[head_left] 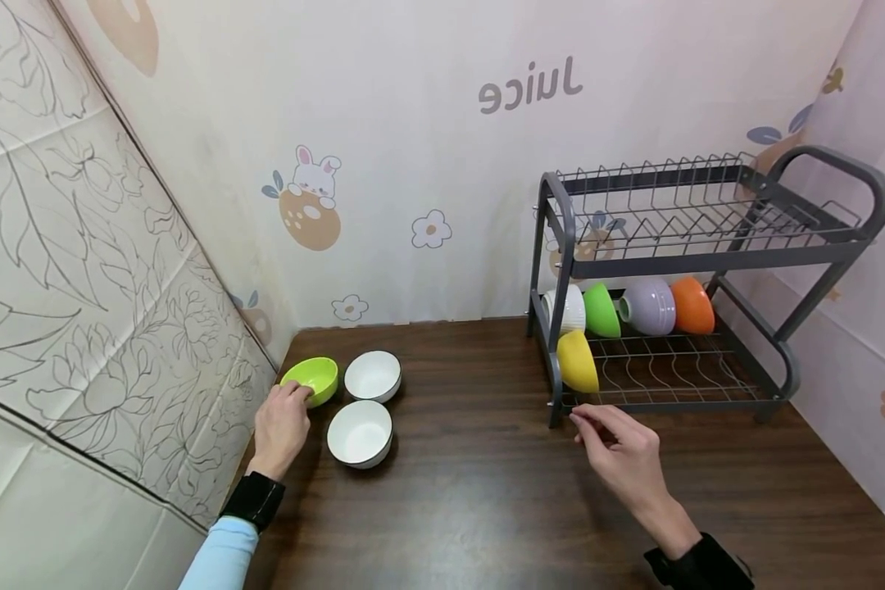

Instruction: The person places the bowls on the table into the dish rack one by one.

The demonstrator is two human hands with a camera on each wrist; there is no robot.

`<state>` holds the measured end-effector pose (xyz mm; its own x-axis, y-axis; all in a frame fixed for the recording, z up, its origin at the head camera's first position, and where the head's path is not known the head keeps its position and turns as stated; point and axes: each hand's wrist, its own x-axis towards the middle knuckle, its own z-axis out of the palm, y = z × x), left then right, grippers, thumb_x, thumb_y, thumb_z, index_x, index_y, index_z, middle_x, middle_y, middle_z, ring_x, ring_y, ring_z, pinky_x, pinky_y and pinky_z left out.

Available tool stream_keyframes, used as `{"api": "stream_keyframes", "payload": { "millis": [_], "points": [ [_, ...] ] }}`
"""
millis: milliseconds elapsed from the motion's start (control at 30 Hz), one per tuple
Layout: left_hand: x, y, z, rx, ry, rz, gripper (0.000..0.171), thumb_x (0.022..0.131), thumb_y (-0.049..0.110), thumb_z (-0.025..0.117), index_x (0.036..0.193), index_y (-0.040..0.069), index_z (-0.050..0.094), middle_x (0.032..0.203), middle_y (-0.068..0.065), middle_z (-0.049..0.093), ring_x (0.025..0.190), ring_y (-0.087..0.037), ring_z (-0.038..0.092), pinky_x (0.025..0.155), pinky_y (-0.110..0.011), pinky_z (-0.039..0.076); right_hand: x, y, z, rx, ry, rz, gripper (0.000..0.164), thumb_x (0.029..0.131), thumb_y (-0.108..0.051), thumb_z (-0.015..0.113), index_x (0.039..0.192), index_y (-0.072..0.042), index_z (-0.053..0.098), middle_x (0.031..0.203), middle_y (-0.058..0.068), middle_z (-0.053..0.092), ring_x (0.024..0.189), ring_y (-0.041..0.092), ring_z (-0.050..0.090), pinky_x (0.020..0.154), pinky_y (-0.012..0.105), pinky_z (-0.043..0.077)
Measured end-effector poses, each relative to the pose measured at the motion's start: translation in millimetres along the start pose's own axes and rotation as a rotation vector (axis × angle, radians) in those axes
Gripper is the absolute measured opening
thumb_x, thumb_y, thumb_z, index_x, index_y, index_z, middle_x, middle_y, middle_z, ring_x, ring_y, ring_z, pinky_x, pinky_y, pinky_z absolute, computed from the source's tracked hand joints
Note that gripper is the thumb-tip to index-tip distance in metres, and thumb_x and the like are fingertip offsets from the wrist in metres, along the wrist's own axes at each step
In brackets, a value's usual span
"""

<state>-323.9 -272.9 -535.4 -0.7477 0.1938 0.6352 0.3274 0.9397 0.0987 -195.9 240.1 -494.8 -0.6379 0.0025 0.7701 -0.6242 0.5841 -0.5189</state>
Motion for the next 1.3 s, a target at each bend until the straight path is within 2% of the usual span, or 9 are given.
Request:
{"api": "stream_keyframes", "payload": {
  "millis": [200, 333, 600, 700, 933, 1300],
  "points": [
    [7.8, 7.8, -15.4, -0.009, 0.049, 0.043, 0.018, 0.081, -0.006, 0.082, 0.096, 0.002, 0.078, 0.097, -0.013, 0.069, 0.085, -0.039, 0.061, 0.064, -0.051, 0.054, 0, -1, 1, 0.008, -0.008, 0.008, 0.036, 0.08, 0.021, 0.079, 0.104, -0.005, 0.078, 0.088, 0.0, 0.071, 0.069, 0.006, 0.065, 0.061, 0.012, 0.051],
    [13.7, 15.8, -24.3, -0.017, 0.083, 0.077, 0.017, 0.082, -0.005, 0.081, 0.097, 0.003, 0.078, 0.096, -0.012, 0.069, 0.083, -0.038, 0.059, 0.063, -0.05, 0.053, 1, -1, 0, 0.014, -0.029, 0.034, 0.033, 0.082, 0.019, 0.079, 0.105, -0.004, 0.078, 0.088, 0.002, 0.071, 0.07, 0.008, 0.065, 0.063, 0.012, 0.051],
    [25.0, 37.0, -39.6, -0.037, 0.147, 0.169, 0.016, 0.083, -0.005, 0.082, 0.096, 0.003, 0.078, 0.094, -0.012, 0.067, 0.078, -0.036, 0.056, 0.059, -0.047, 0.052, 2, 0, 1, 0.02, -0.004, -0.004, 0.038, 0.078, 0.022, 0.08, 0.105, -0.005, 0.078, 0.088, 0.003, 0.071, 0.069, 0.008, 0.065, 0.062, 0.012, 0.051],
    [27.8, 44.4, -43.7, -0.047, 0.152, 0.191, 0.016, 0.083, -0.004, 0.082, 0.097, 0.002, 0.077, 0.095, -0.012, 0.067, 0.078, -0.036, 0.056, 0.058, -0.045, 0.052, 1, 1, 1, 0.02, 0.002, -0.013, 0.038, 0.078, 0.022, 0.08, 0.104, -0.005, 0.078, 0.088, 0.002, 0.071, 0.069, 0.007, 0.065, 0.061, 0.013, 0.051],
    [30.8, 55.5, -50.5, -0.065, 0.145, 0.201, 0.016, 0.085, -0.003, 0.082, 0.099, 0.003, 0.077, 0.096, -0.011, 0.067, 0.078, -0.035, 0.056, 0.058, -0.044, 0.051, -1, 0, 1, 0.018, -0.028, 0.025, 0.031, 0.083, 0.019, 0.078, 0.105, -0.004, 0.078, 0.089, -0.002, 0.071, 0.07, 0.008, 0.065, 0.061, 0.013, 0.051],
    [33.7, 71.2, -58.9, -0.103, 0.153, 0.241, 0.014, 0.087, -0.002, 0.08, 0.099, 0.004, 0.077, 0.096, -0.01, 0.067, 0.078, -0.032, 0.056, 0.058, -0.041, 0.05, -1, -2, 0, 0.019, -0.013, 0.03, 0.034, 0.082, 0.02, 0.079, 0.105, -0.005, 0.078, 0.088, 0.003, 0.071, 0.07, 0.009, 0.065, 0.061, 0.013, 0.051]
  ]
}}
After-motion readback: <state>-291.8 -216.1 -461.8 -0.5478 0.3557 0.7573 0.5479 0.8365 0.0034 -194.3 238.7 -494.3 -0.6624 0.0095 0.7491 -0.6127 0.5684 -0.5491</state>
